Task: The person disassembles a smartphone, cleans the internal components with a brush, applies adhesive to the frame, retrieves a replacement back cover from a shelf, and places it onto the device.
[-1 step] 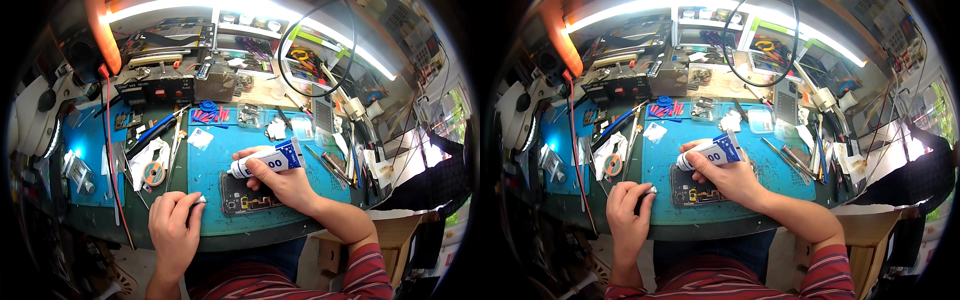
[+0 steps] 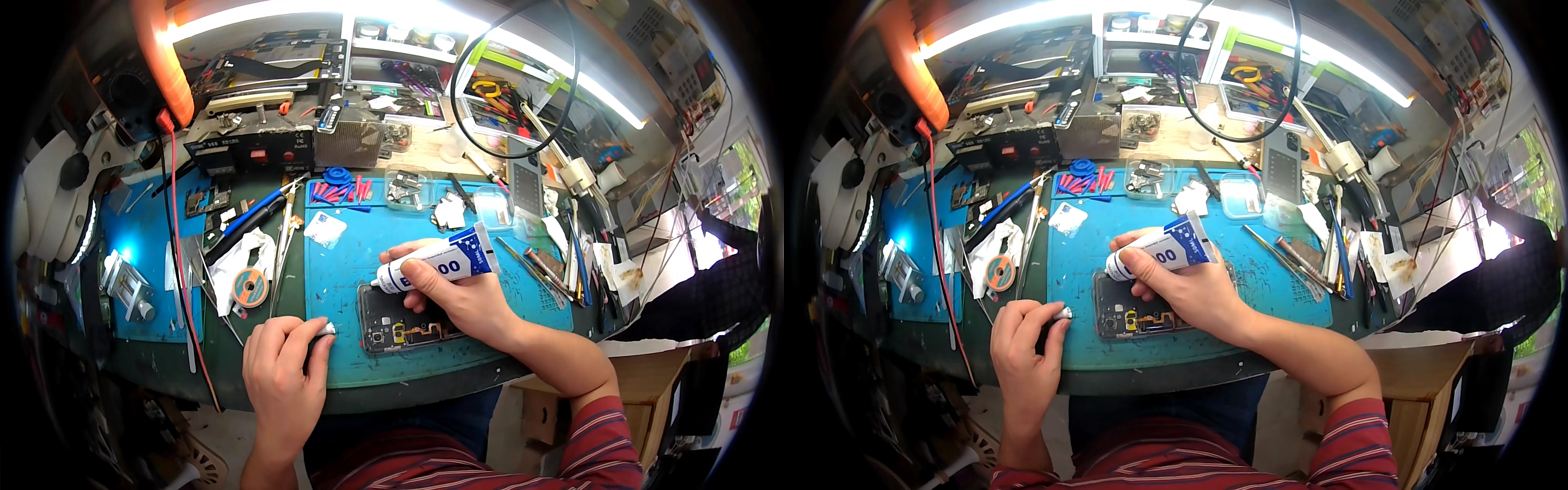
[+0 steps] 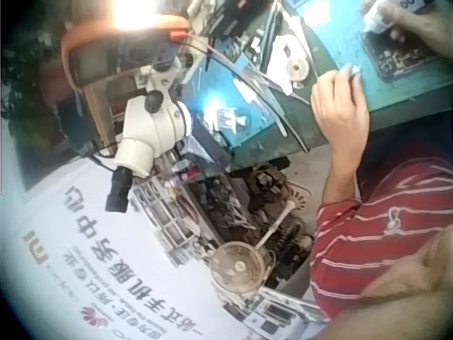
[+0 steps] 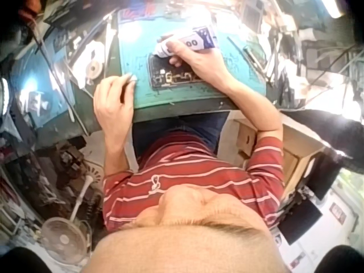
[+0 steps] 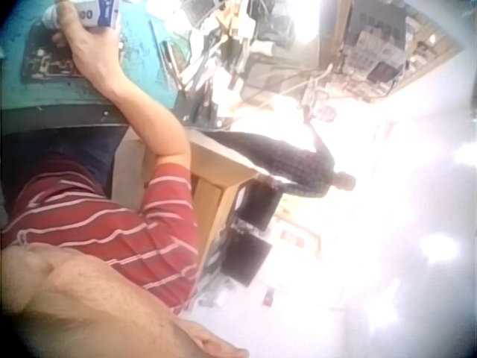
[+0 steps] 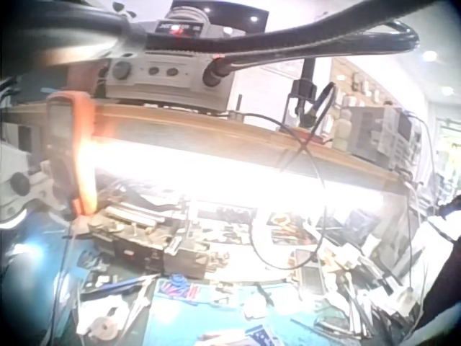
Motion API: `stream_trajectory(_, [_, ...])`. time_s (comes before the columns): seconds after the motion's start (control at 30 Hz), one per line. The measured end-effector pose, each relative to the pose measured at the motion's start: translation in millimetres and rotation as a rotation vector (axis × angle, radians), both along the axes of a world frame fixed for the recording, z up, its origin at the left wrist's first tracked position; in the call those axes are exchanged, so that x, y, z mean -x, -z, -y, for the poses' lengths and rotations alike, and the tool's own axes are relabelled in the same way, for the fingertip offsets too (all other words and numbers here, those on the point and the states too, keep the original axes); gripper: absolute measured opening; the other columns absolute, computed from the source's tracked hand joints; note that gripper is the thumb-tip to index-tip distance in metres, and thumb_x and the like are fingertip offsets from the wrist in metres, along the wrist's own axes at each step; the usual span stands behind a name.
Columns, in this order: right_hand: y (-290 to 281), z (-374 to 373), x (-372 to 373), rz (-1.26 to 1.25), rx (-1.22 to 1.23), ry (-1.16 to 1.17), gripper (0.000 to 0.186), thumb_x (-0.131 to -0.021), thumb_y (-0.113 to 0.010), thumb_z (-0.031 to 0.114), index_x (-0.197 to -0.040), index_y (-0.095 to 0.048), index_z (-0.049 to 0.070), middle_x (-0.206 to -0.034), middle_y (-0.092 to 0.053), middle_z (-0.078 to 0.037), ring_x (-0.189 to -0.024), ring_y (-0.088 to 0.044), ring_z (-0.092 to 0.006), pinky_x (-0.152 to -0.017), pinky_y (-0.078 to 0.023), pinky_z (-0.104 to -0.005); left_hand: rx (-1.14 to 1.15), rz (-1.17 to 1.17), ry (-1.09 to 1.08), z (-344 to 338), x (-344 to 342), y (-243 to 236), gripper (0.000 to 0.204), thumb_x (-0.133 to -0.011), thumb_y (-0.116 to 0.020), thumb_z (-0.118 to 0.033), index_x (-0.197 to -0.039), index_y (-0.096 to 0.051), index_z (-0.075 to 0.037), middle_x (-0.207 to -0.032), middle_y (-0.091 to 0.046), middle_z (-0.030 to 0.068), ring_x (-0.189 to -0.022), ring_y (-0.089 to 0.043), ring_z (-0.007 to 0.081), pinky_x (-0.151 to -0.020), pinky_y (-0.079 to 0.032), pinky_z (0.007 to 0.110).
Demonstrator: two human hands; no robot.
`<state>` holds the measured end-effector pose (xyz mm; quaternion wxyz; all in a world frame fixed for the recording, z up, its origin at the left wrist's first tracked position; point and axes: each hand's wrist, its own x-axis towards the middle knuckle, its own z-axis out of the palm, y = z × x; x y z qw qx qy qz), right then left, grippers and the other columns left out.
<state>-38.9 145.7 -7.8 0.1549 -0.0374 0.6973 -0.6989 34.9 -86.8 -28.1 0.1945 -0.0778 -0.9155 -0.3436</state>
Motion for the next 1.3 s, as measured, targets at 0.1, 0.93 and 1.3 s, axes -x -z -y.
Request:
stream_trajectory(0.1, [-5, -4, 5, -0.003, 0.009, -0.005, 0.034, -0.103, -0.069, 0.031, -0.122, -0.071, 0.003, -0.098, -0.072, -0.004, -0.073, -0.067, -0.0072, -0.064, -0.056, -0.0223, 0.023, -0.012, 0.008, 3, 1, 4, 0.022, -0.079, -0.082, -0.005, -0.100, -0.073, -0.006, -0.091, -0.060, 0.0042, -0.081, -0.058, 0.0249, -0.073, -0.044, 0.039])
stream_trajectory(0.93, [7, -10, 44, 0.076, -0.077, -0.087, 0.043, -0.094, -0.076, 0.046, -0.100, -0.075, 0.003, -0.081, -0.074, -0.007, -0.069, -0.071, -0.0099, -0.053, -0.054, -0.0238, 0.047, 0.099, 0.004, -4, 0, -5, 0.028, -0.076, -0.079, 0.002, -0.103, -0.072, -0.002, -0.094, -0.059, 0.0102, -0.086, -0.057, 0.0290, -0.076, -0.045, 0.039])
stream_trajectory(1.3, [-12, -16, 44, 0.232, -0.162, -0.136, 0.034, -0.098, -0.074, 0.035, -0.114, -0.076, 0.005, -0.102, -0.077, -0.007, -0.081, -0.074, -0.0115, -0.061, -0.057, -0.0241, 0.054, 0.111, -0.009, -6, -1, -6, 0.027, -0.078, -0.078, 0.002, -0.104, -0.072, -0.002, -0.095, -0.058, 0.0107, -0.087, -0.057, 0.0292, -0.076, -0.046, 0.039])
